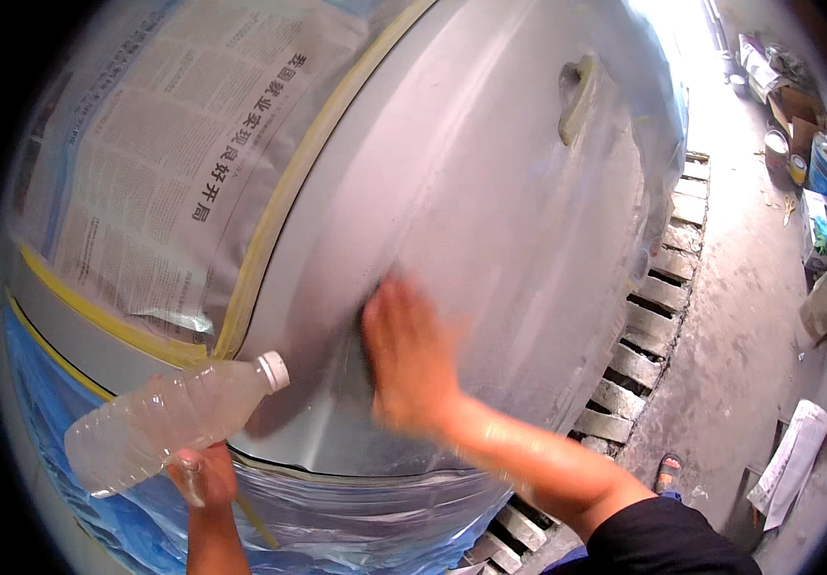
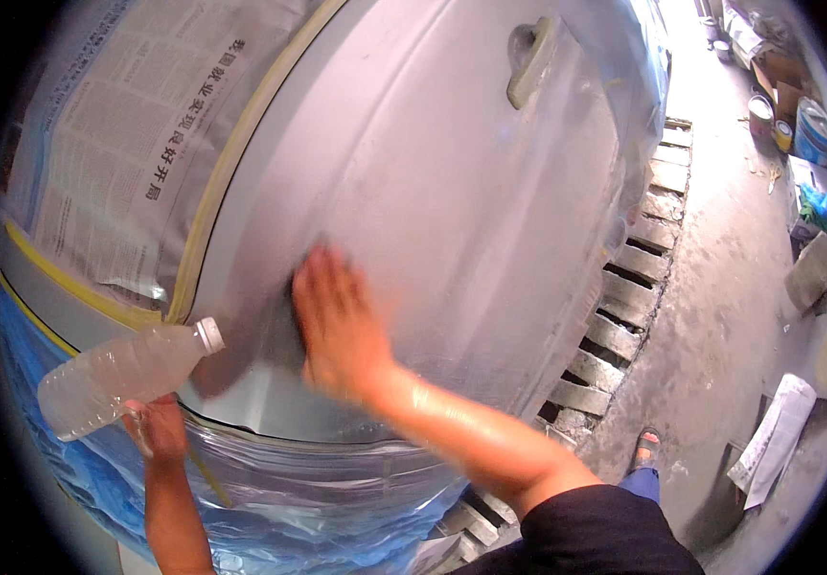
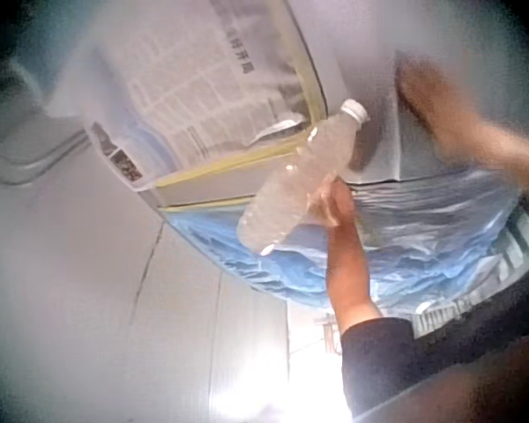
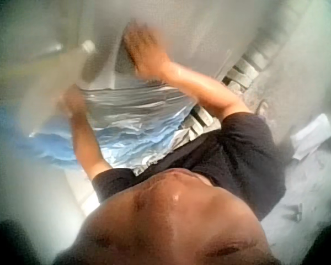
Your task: The person sands a car door panel using a sanding block while holding a plastic bottle in the other hand. The person repeatedly pours liquid from the bottle onto the door surface to keep it wet during the sanding process.
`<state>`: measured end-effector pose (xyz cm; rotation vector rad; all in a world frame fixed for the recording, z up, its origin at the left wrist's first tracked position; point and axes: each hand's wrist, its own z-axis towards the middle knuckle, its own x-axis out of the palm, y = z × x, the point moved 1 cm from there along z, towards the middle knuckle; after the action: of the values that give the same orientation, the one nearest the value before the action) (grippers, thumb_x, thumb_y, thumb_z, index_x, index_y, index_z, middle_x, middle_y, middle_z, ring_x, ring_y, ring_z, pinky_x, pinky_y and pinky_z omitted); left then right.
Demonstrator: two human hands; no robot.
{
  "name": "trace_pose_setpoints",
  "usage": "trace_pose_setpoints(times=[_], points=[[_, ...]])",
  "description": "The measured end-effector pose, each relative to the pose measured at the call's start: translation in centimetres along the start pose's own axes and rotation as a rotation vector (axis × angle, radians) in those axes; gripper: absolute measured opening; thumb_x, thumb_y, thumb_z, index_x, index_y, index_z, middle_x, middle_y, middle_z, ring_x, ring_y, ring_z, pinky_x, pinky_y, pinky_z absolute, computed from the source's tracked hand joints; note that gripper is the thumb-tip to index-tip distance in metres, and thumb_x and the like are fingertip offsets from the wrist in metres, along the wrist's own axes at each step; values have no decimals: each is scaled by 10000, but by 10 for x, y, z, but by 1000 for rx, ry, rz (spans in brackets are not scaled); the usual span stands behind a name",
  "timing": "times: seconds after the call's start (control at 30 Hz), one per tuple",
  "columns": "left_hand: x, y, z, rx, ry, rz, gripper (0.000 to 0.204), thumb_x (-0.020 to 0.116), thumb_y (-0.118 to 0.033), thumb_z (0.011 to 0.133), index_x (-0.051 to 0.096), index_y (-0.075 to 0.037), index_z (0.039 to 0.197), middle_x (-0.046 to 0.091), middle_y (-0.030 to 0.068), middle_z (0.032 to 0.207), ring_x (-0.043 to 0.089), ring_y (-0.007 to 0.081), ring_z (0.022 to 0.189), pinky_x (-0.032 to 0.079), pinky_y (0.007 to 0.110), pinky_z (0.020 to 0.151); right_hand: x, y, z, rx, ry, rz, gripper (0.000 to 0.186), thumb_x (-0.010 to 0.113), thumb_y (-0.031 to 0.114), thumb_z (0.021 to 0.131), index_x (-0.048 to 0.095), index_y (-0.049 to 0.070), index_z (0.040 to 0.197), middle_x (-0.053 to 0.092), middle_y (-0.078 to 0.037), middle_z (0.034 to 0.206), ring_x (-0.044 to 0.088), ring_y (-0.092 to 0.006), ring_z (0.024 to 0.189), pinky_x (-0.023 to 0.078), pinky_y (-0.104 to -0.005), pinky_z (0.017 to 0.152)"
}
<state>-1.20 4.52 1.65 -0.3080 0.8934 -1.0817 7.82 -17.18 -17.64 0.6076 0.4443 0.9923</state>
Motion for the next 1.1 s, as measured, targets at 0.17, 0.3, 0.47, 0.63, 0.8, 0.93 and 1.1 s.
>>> trace_pose_setpoints(times=[0.17,0.3,0.47,0.63,0.8,0.93,1.1], points=[[31,9,59,83,126,-38,895,763,-427,780,265,-117,1456,365,86,1450,374,282,1328,328,459,1103,6,2,-20,-81,170,-32,749,513,335,864,271,-112,1412,211,-309,1504,159,-454,1418,77,-518,1174],[49,14,105,40,200,-23,855,793,-337,775,292,-115,1431,404,69,1381,419,244,1255,362,416,1057,-25,-64,79,159,-300,-149,784,579,306,849,246,-130,1408,208,-327,1492,164,-470,1408,135,-530,1158],[112,19,129,131,109,-186,838,819,-262,763,314,-84,1407,465,43,1259,503,173,1070,428,337,925,12,12,-51,-99,62,98,776,467,49,678,254,-127,1404,210,-345,1481,163,-487,1405,111,-563,1154],[139,15,137,105,254,-199,779,799,-249,783,344,-70,1389,471,49,1285,463,204,1176,349,352,1028,-35,-71,59,39,-184,-138,779,530,145,725,262,-114,1409,203,-317,1498,125,-433,1432,85,-510,1176],[131,26,137,151,255,-139,839,816,-302,759,341,-52,1404,467,49,1294,454,201,1197,347,355,1041,-6,-53,28,-38,-117,-70,790,514,133,704,262,-107,1414,199,-305,1507,156,-435,1425,120,-520,1169],[123,26,134,195,262,-16,943,833,-376,725,303,-40,1429,445,58,1315,439,201,1214,354,359,1043,-2,-22,-21,-121,46,78,803,503,117,687,272,-76,1431,216,-283,1515,158,-421,1433,87,-515,1175],[142,20,124,208,259,-23,1023,836,-440,699,255,-40,1440,404,68,1347,415,220,1239,352,367,1053,-49,-90,101,40,-248,-153,737,500,149,788,234,-86,1435,185,-299,1515,146,-432,1428,107,-517,1169]])
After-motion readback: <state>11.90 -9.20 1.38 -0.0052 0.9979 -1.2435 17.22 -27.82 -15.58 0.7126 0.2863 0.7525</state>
